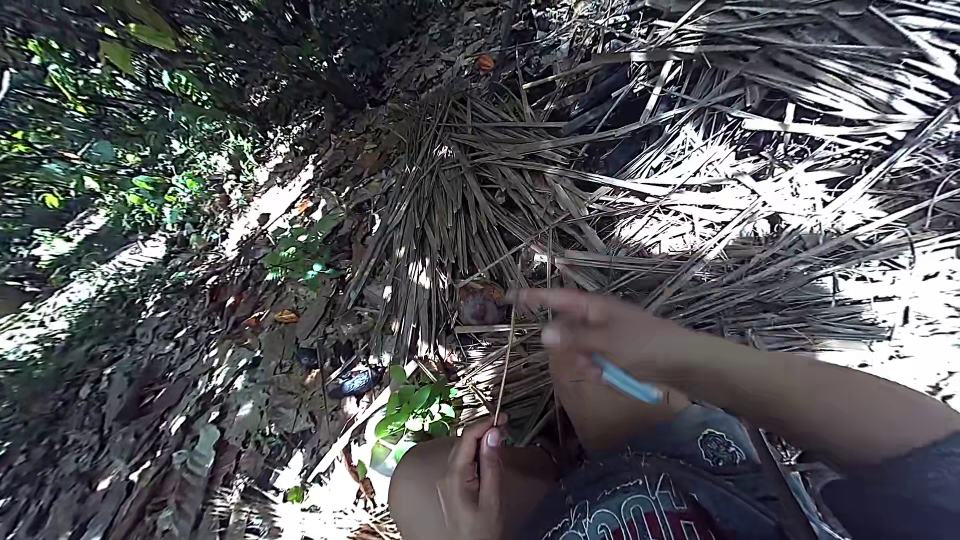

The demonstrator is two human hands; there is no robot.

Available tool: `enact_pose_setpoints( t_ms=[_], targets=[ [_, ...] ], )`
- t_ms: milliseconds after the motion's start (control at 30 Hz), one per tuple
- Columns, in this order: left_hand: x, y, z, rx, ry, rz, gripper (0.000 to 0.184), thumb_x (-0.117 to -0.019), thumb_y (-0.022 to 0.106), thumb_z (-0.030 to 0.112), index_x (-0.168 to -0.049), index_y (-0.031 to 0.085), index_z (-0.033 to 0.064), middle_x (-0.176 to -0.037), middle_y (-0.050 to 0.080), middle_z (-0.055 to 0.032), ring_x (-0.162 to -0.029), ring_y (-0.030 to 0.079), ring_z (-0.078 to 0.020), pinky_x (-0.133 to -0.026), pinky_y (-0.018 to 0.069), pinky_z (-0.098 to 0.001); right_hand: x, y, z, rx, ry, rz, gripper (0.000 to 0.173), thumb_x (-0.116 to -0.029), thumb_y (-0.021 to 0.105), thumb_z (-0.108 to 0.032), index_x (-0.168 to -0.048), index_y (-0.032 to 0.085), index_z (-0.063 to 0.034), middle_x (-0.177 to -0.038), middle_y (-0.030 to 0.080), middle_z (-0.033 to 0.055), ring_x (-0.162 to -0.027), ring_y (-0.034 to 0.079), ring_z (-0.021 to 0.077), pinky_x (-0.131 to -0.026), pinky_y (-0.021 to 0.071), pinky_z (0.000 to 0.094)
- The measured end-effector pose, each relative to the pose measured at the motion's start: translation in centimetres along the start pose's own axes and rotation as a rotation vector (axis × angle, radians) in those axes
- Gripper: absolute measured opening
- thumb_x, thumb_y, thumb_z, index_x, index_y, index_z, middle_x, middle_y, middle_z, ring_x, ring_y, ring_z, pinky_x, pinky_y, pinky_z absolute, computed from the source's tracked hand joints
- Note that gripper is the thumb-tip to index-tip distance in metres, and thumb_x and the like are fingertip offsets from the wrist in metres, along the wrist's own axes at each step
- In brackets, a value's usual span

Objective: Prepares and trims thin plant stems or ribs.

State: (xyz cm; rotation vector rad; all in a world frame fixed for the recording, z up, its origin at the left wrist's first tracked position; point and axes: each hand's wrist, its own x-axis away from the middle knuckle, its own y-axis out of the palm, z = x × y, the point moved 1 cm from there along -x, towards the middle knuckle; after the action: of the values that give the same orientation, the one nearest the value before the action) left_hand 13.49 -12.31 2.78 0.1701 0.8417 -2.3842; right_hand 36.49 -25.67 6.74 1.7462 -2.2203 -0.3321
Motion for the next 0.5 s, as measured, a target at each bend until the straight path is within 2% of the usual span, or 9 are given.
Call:
enact_pose_setpoints(
  t_ms=[33, 100, 167, 233, 267, 333, 400, 433, 500],
  targets=[
    [-0.1, 0.1, 0.1, 0.013, 0.003, 0.003, 0.029, -0.1078, 0.049, 0.023, -0.107, 0.070, 0.0028, -0.076, 0.063, 0.0071, -0.061, 0.051, 0.0108, -0.057, 0.0440, -0.0066, 0.2, 1.6, 1.1, 0.023, 0.077, -0.106, 0.049, -0.1062, 0.049, -0.020, -0.154, 0.040, -0.0150, -0.074, 0.051, -0.0070, -0.055, 0.047, -0.0018, -0.052, 0.0426, 0.0146],
    [-0.1, 0.1, 0.2, 0.046, 0.005, -0.007, 0.029, -0.1078, 0.049, 0.025, -0.106, 0.069, 0.0034, -0.074, 0.062, 0.0077, -0.061, 0.051, 0.0107, -0.058, 0.0449, -0.0072, -0.1, 3.1, 3.0, 0.009, 0.170, -0.239, 0.037, -0.1072, 0.048, -0.019, -0.143, 0.049, -0.0100, -0.074, 0.048, -0.0066, -0.056, 0.045, -0.0006, -0.053, 0.0408, 0.0158],
    [-0.1, -0.1, 0.3, 0.094, -0.018, -0.026, 0.029, -0.1075, 0.050, 0.027, -0.106, 0.070, 0.0064, -0.071, 0.059, 0.0097, -0.059, 0.049, 0.0106, -0.056, 0.0427, -0.0072, -0.7, 1.7, 2.4, -0.008, 0.115, -0.175, 0.029, -0.1069, 0.047, -0.018, -0.132, 0.059, -0.0092, -0.071, 0.048, -0.0104, -0.054, 0.045, -0.0033, -0.052, 0.0410, 0.0132],
    [0.2, -0.4, 0.4, 0.158, -0.061, -0.047, 0.027, -0.1075, 0.051, 0.029, -0.107, 0.071, 0.0119, -0.070, 0.057, 0.0129, -0.057, 0.046, 0.0111, -0.054, 0.0405, -0.0067, -1.2, -1.1, 0.5, -0.061, -0.016, 0.029, 0.027, -0.1080, 0.043, -0.016, -0.126, 0.062, -0.0100, -0.068, 0.047, -0.0126, -0.053, 0.045, -0.0053, -0.052, 0.0411, 0.0104],
    [0.4, -0.5, 0.3, 0.189, -0.080, -0.057, 0.026, -0.1075, 0.051, 0.030, -0.108, 0.071, 0.0133, -0.069, 0.056, 0.0136, -0.057, 0.046, 0.0110, -0.053, 0.0398, -0.0069, -1.4, -2.4, -0.2, -0.105, -0.100, 0.134, 0.029, -0.1075, 0.043, -0.016, -0.128, 0.062, -0.0093, -0.064, 0.046, -0.0116, -0.051, 0.043, -0.0042, -0.050, 0.0400, 0.0112],
    [0.6, -0.7, 0.3, 0.255, -0.129, -0.072, 0.025, -0.1081, 0.049, 0.029, -0.109, 0.070, 0.0151, -0.068, 0.054, 0.0148, -0.056, 0.045, 0.0105, -0.053, 0.0391, -0.0077, -1.3, -3.3, -1.1, -0.136, -0.189, 0.225, 0.038, -0.1068, 0.043, -0.016, -0.143, 0.054, -0.0107, -0.061, 0.044, -0.0086, -0.048, 0.043, -0.0010, -0.048, 0.0416, 0.0142],
    [0.4, -0.8, 0.4, 0.334, -0.180, -0.083, 0.025, -0.1080, 0.049, 0.030, -0.110, 0.070, 0.0175, -0.067, 0.053, 0.0164, -0.057, 0.045, 0.0103, -0.053, 0.0387, -0.0083, -0.4, -1.0, -0.6, -0.042, -0.071, 0.071, 0.050, -0.1058, 0.046, -0.018, -0.155, 0.038, -0.0177, -0.067, 0.049, -0.0082, -0.053, 0.047, -0.0017, -0.051, 0.0435, 0.0144],
    [0.4, -0.7, 0.5, 0.379, -0.197, -0.086, 0.024, -0.1075, 0.050, 0.031, -0.110, 0.070, 0.0190, -0.067, 0.053, 0.0171, -0.057, 0.045, 0.0101, -0.053, 0.0389, -0.0087, 0.0, 0.7, 0.3, 0.017, 0.012, -0.054, 0.053, -0.1060, 0.047, -0.020, -0.157, 0.034, -0.0175, -0.072, 0.051, -0.0079, -0.055, 0.047, -0.0026, -0.053, 0.0427, 0.0141],
    [0.2, -0.7, 0.5, 0.470, -0.212, -0.107, 0.022, -0.1063, 0.052, 0.034, -0.109, 0.071, 0.0235, -0.067, 0.054, 0.0175, -0.057, 0.046, 0.0093, -0.054, 0.0399, -0.0098, 0.1, 3.5, 2.4, 0.040, 0.118, -0.255, 0.047, -0.1065, 0.049, -0.019, -0.152, 0.041, -0.0101, -0.078, 0.054, -0.0043, -0.056, 0.045, -0.0011, -0.052, 0.0400, 0.0163]
  ],
)
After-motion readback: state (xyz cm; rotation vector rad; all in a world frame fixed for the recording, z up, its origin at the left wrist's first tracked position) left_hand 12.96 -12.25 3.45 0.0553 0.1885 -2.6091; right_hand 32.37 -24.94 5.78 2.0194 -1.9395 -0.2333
